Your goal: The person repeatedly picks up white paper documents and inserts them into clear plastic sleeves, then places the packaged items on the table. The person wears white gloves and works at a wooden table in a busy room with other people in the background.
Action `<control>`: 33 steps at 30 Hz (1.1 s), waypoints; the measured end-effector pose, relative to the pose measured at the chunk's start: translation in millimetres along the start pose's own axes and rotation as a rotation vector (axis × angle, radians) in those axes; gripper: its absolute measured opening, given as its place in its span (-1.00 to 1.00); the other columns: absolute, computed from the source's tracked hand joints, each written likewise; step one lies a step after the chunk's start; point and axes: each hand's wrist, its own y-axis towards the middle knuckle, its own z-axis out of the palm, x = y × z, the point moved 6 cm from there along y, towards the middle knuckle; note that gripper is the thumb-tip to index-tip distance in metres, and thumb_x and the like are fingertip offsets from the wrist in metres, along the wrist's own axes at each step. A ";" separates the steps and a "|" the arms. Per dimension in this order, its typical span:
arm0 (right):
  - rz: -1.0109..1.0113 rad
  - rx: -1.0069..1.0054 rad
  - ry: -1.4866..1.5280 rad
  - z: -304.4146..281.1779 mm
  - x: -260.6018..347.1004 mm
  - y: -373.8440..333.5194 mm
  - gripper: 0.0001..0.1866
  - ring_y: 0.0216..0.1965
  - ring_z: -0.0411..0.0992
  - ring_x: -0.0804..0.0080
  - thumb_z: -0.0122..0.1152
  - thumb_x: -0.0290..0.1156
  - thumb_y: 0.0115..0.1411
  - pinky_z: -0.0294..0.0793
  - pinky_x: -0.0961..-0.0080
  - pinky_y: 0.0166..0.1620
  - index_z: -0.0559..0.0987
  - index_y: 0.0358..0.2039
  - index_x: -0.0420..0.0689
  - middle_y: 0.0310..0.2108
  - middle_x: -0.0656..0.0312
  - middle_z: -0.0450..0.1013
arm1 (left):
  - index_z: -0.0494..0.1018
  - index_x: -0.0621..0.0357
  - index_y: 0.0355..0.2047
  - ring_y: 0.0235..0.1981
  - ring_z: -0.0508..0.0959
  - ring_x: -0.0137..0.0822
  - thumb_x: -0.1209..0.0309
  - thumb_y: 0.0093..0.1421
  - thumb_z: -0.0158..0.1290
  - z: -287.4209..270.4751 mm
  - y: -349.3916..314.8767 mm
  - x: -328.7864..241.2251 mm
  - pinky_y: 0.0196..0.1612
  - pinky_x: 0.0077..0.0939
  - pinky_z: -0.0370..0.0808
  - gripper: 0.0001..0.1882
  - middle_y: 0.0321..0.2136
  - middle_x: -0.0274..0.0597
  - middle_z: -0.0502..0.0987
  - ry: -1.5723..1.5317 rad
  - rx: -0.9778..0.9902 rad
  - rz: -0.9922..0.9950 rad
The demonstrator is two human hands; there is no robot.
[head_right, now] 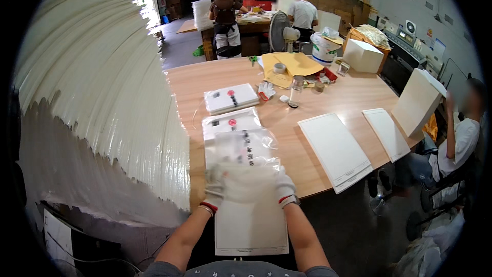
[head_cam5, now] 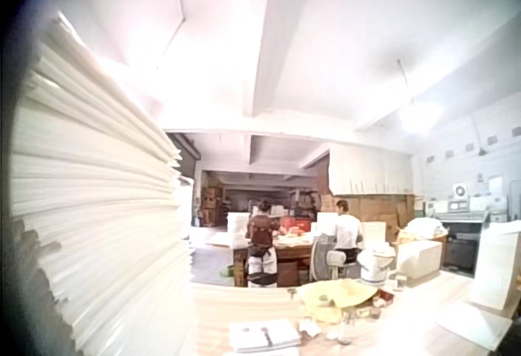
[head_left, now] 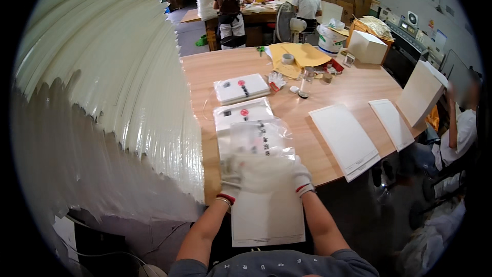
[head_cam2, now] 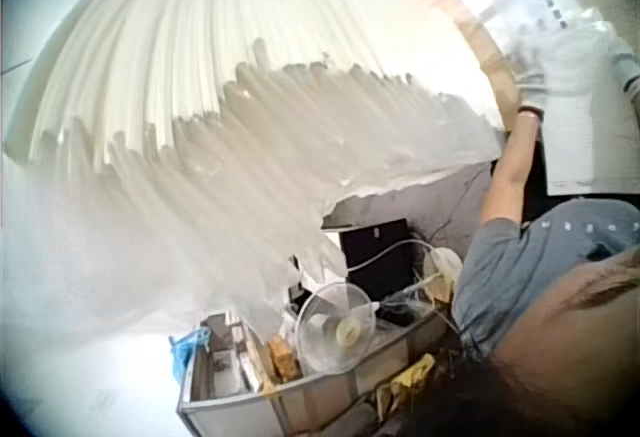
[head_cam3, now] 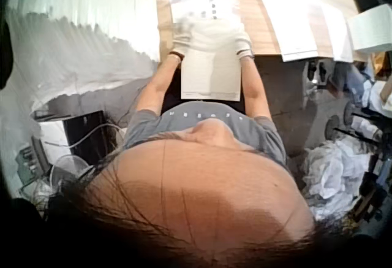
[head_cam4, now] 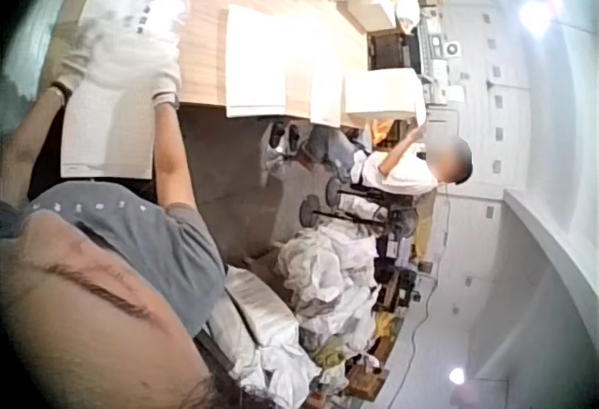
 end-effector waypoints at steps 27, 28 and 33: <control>-0.367 0.001 -0.130 5.1 -51.5 -174.5 -0.24 -0.26 0.46 0.10 0.00 -0.26 0.15 0.43 0.26 -0.30 -0.14 0.28 0.02 -0.22 0.01 0.44 | 0.19 0.28 -0.32 -0.43 0.42 0.06 0.56 0.01 -0.08 -102.6 -128.6 -25.9 -0.35 -0.15 0.36 -0.80 -0.42 0.06 0.35 -0.522 0.267 -0.527; -0.292 0.121 -0.031 15.3 -53.5 -168.0 -0.26 -0.28 0.46 0.10 -0.02 -0.29 0.14 0.41 0.16 -0.35 -0.12 0.27 0.02 -0.26 0.05 0.46 | 0.19 0.27 -0.32 -0.41 0.42 0.07 0.55 0.02 -0.08 -97.5 -127.6 -24.7 -0.35 -0.15 0.36 -0.80 -0.41 0.07 0.36 -0.561 0.307 -0.585; -0.361 0.060 -0.145 42.1 -78.6 -178.0 -0.27 -0.41 0.48 0.12 -0.01 -0.29 0.13 0.38 0.10 -0.47 -0.08 0.26 0.01 -0.38 0.10 0.48 | 0.19 0.24 -0.33 -0.37 0.44 0.10 0.49 0.06 -0.05 -96.4 -148.0 -25.4 -0.34 -0.12 0.36 -0.80 -0.43 0.07 0.39 -0.616 0.394 -0.638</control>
